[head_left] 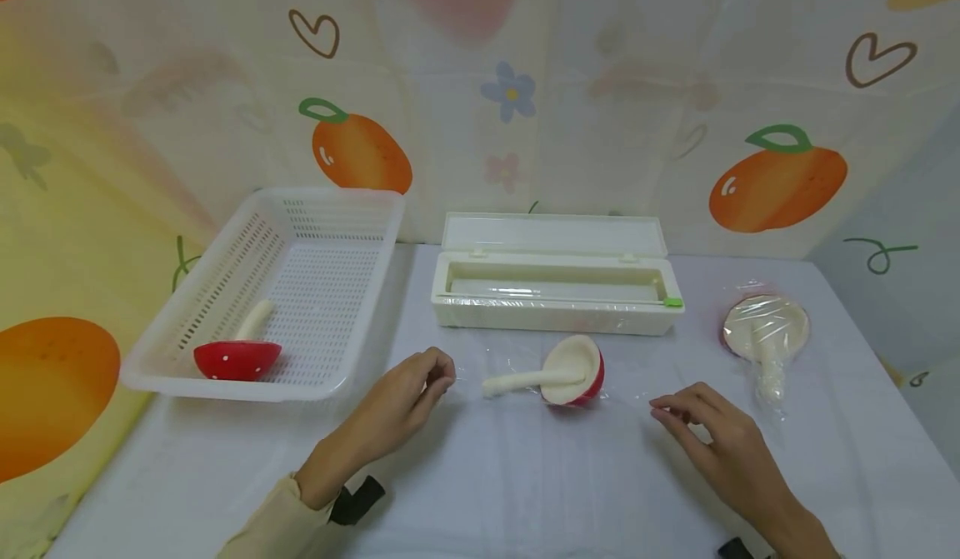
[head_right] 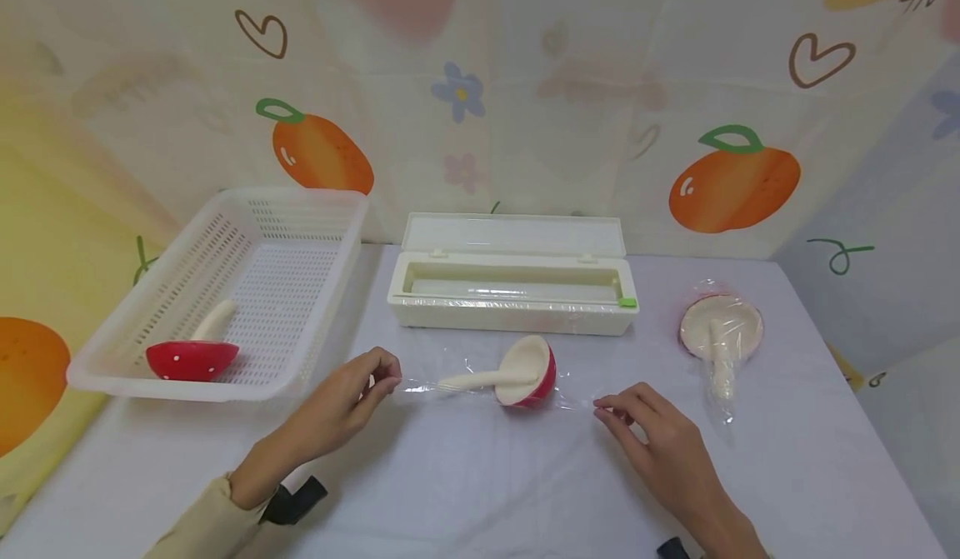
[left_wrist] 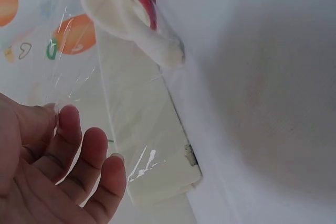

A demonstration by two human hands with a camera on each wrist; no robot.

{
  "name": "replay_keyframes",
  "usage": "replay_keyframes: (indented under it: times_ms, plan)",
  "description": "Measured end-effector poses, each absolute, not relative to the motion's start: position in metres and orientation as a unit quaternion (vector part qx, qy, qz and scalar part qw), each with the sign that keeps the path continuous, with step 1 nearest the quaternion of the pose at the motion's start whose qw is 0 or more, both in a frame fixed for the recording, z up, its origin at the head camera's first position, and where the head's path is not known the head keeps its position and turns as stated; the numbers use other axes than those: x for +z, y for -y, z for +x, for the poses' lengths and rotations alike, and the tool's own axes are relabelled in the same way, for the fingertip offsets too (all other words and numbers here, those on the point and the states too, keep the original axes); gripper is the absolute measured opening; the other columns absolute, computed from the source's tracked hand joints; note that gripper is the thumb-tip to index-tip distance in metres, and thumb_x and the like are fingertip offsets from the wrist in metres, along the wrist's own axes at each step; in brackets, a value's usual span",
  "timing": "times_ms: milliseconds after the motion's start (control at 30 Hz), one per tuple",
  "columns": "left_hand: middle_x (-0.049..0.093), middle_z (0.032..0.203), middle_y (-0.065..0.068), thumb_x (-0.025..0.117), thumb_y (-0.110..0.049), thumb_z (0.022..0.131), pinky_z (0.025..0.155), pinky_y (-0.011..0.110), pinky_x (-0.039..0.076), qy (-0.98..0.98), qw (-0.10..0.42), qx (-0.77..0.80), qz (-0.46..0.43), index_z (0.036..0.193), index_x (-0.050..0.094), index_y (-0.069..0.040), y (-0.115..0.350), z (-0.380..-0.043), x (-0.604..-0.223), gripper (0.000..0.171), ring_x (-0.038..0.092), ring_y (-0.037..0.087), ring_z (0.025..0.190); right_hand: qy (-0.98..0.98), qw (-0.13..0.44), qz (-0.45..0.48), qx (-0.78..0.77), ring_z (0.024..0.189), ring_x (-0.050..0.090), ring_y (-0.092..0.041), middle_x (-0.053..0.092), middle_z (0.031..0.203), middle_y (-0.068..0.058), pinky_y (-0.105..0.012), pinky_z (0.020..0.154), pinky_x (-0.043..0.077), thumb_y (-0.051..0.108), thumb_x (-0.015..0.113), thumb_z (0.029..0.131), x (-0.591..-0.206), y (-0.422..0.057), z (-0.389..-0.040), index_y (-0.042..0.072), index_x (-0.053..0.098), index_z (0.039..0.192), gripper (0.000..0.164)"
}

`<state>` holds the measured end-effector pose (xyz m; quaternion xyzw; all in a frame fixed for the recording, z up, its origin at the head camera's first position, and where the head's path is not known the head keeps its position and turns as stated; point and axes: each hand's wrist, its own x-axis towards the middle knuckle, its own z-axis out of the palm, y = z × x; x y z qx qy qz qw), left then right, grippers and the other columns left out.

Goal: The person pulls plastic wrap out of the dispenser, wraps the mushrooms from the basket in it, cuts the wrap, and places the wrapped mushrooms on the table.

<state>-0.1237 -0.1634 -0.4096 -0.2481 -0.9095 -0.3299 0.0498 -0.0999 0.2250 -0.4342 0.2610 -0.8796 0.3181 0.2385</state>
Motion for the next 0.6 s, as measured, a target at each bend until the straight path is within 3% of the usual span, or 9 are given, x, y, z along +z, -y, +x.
replay_keyframes:
  times_ms: [100, 500, 600]
  plan:
    - [0.053, 0.078, -0.006, 0.06, -0.009, 0.098, 0.066, 0.021, 0.045, 0.909, 0.054, -0.339, -0.235, 0.096, 0.056, -0.009, 0.161, -0.13, -0.411, 0.004, 0.047, 0.005, 0.073, 0.89, 0.244, 0.233, 0.308, 0.075, 0.054, 0.002, 0.066, 0.084, 0.008, -0.006, 0.066, 0.044, -0.011, 0.084, 0.064, -0.432, -0.221, -0.107, 0.01, 0.075, 0.094, 0.038]
    - [0.057, 0.079, -0.001, 0.057, -0.005, 0.098, 0.065, 0.022, 0.046, 0.908, 0.061, -0.36, -0.206, 0.098, 0.057, -0.005, 0.153, -0.16, -0.417, 0.0, 0.05, 0.01, 0.073, 0.868, 0.288, 0.209, 0.346, 0.072, 0.052, 0.002, 0.064, 0.077, 0.003, -0.007, 0.066, 0.044, -0.013, 0.08, 0.071, -0.433, -0.211, -0.141, 0.005, 0.074, 0.095, 0.03]
    - [0.06, 0.082, 0.002, 0.055, -0.002, 0.097, 0.067, 0.024, 0.046, 0.906, 0.077, -0.359, -0.208, 0.101, 0.061, -0.004, 0.151, -0.167, -0.42, 0.007, 0.052, 0.011, 0.074, 0.866, 0.279, 0.198, 0.363, 0.073, 0.052, 0.003, 0.065, 0.078, 0.001, -0.006, 0.066, 0.044, -0.012, 0.078, 0.074, -0.435, -0.209, -0.147, 0.004, 0.073, 0.096, 0.028]
